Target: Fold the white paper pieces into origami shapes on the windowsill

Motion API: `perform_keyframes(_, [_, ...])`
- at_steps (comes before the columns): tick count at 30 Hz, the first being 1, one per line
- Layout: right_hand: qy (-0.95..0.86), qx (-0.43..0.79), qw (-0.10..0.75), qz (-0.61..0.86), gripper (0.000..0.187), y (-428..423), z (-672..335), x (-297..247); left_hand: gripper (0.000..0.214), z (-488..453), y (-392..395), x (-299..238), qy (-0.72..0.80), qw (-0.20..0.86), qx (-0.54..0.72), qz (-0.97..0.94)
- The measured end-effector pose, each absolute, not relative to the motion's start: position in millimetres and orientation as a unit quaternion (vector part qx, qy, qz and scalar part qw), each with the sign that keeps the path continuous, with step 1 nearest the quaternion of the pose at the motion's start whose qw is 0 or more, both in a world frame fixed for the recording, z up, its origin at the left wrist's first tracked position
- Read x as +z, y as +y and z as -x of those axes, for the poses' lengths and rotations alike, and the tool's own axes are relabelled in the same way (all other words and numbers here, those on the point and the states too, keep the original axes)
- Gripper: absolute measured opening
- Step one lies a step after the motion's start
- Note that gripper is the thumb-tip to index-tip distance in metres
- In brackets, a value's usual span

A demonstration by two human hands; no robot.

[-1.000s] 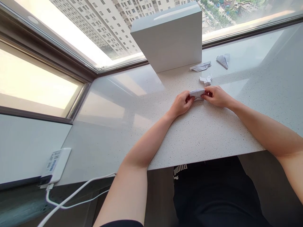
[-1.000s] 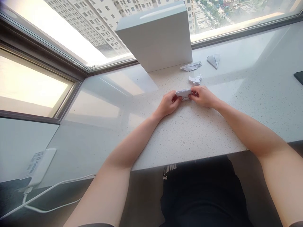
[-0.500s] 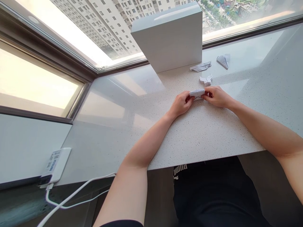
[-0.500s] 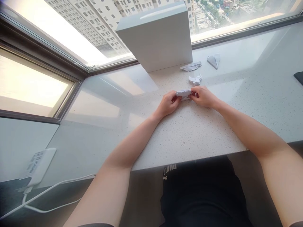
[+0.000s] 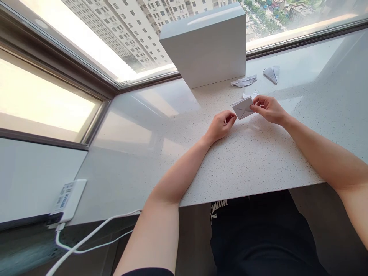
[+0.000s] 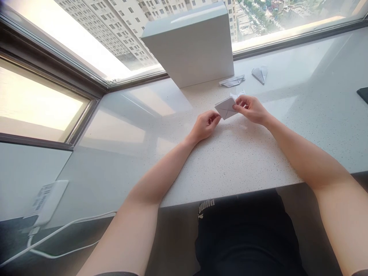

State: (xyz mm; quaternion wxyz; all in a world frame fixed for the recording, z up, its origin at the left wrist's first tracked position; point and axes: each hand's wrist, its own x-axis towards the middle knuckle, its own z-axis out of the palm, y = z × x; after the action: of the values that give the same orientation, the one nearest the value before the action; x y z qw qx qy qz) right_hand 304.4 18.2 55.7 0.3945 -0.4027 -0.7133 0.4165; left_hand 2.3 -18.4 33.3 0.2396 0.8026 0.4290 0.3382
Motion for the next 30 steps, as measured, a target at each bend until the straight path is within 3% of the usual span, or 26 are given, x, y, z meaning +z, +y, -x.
perform_keyframes(4, [-0.642, 0.386, 0.482, 0.454, 0.052, 46, -340, 60, 0.016, -2, -21, 36, 0.437, 0.252, 0.328, -0.799])
perform_keyframes(7, [-0.587, 0.331, 0.512, 0.533, 0.033, 64, -374, 65, 0.017, -2, -21, 38, 0.443, 0.253, 0.324, -0.797])
perform_keyframes(12, [-0.55, 0.248, 0.441, 0.665, 0.024, 70, -409, 66, 0.015, -3, -21, 38, 0.444, 0.254, 0.324, -0.795])
perform_keyframes(17, [-0.568, 0.22, 0.393, 0.689, 0.011, 67, -411, 61, 0.016, -3, -22, 39, 0.452, 0.256, 0.319, -0.793])
perform_keyframes(23, [-0.606, 0.151, 0.342, 0.703, 0.022, 62, -409, 58, 0.017, -3, -23, 40, 0.454, 0.26, 0.319, -0.791])
perform_keyframes(30, [-0.621, 0.132, 0.319, 0.704, 0.018, 62, -409, 57, 0.017, -3, -23, 39, 0.449, 0.258, 0.32, -0.793])
